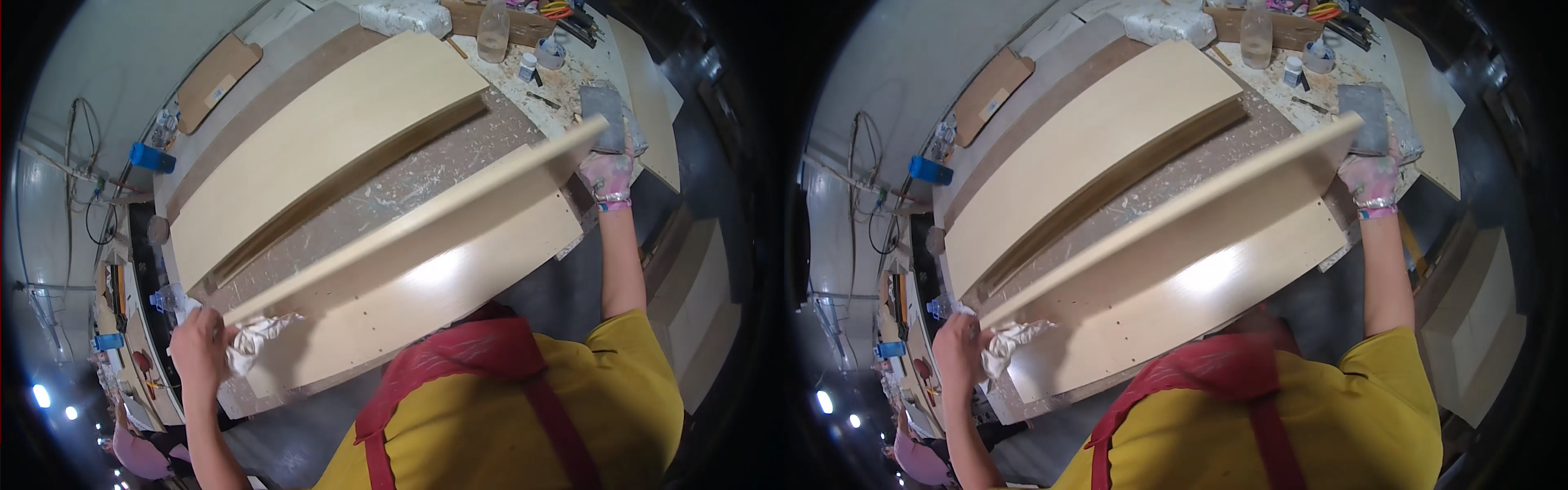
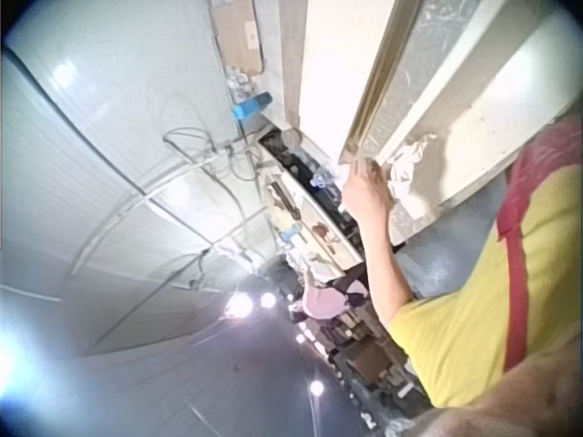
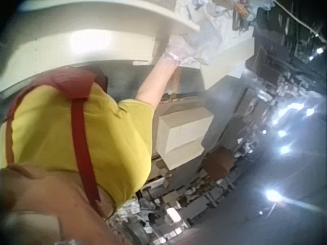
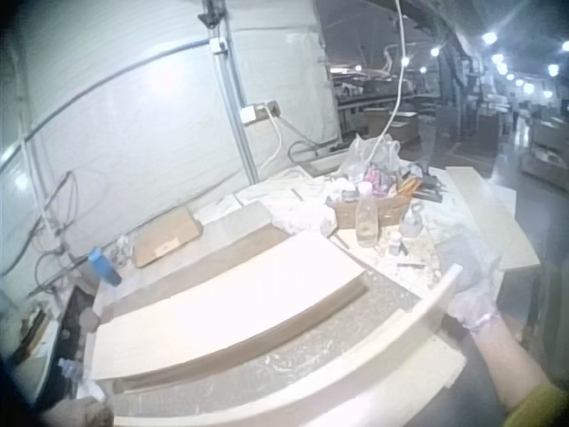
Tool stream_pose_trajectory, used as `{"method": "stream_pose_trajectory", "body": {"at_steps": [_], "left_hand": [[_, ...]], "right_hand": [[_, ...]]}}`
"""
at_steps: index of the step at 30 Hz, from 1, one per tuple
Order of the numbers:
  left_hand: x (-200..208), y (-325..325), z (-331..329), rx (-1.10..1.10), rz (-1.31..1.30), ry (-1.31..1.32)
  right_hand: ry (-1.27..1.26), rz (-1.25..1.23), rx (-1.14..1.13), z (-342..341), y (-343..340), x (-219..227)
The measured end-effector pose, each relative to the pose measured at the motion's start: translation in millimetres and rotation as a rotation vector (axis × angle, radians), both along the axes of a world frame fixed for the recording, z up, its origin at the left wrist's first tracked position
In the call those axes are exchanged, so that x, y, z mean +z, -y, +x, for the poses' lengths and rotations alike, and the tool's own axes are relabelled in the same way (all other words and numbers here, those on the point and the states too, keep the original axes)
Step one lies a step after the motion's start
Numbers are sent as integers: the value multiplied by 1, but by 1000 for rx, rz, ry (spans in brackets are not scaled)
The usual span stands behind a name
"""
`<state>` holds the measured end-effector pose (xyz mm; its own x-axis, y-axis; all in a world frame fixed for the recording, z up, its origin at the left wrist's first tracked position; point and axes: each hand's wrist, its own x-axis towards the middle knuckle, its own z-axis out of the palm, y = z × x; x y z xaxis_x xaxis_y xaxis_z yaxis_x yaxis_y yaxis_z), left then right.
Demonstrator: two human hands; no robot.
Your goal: The person sands a light-colored wooden board using a sanding block held in the right hand while wearing a pink glove. They repeatedly wipe the surface with a white cloth held in the left hand to remove dust. The person flips the board over to sand the other side and continues the process of sanding and wiping.
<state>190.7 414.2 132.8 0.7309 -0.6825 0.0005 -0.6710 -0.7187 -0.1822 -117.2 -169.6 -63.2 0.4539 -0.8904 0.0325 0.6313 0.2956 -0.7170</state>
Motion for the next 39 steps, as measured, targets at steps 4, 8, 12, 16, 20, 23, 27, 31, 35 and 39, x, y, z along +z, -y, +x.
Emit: {"method": "stream_pose_trajectory", "body": {"at_steps": [4,8,12,16,20,23,27,31,35,39], "left_hand": [[-30,-27,-67,-126,97,225],[-72,-41,-125,-57,133,34],[-110,-43,-137,-4,164,-119],[-67,-31,-101,278,-68,-363],[-68,23,-29,-48,-208,47],[-87,68,7,-48,-269,67],[-43,77,67,-43,-931,20],[89,31,67,-61,-1340,-4],[51,57,65,-139,-865,-7],[-49,122,50,-133,-328,78]], "right_hand": [[-45,-30,77,-16,-32,-5],[-83,-9,47,-14,-79,12],[-817,-622,45,-26,-58,-13],[64,254,517,-33,-54,-4],[61,263,537,-33,-83,-3],[29,219,572,-24,-111,-29],[67,248,449,-24,-134,-38],[19,188,465,-28,-137,-46],[-4,71,474,-26,-136,-46],[5,130,490,-14,-134,-39]]}}
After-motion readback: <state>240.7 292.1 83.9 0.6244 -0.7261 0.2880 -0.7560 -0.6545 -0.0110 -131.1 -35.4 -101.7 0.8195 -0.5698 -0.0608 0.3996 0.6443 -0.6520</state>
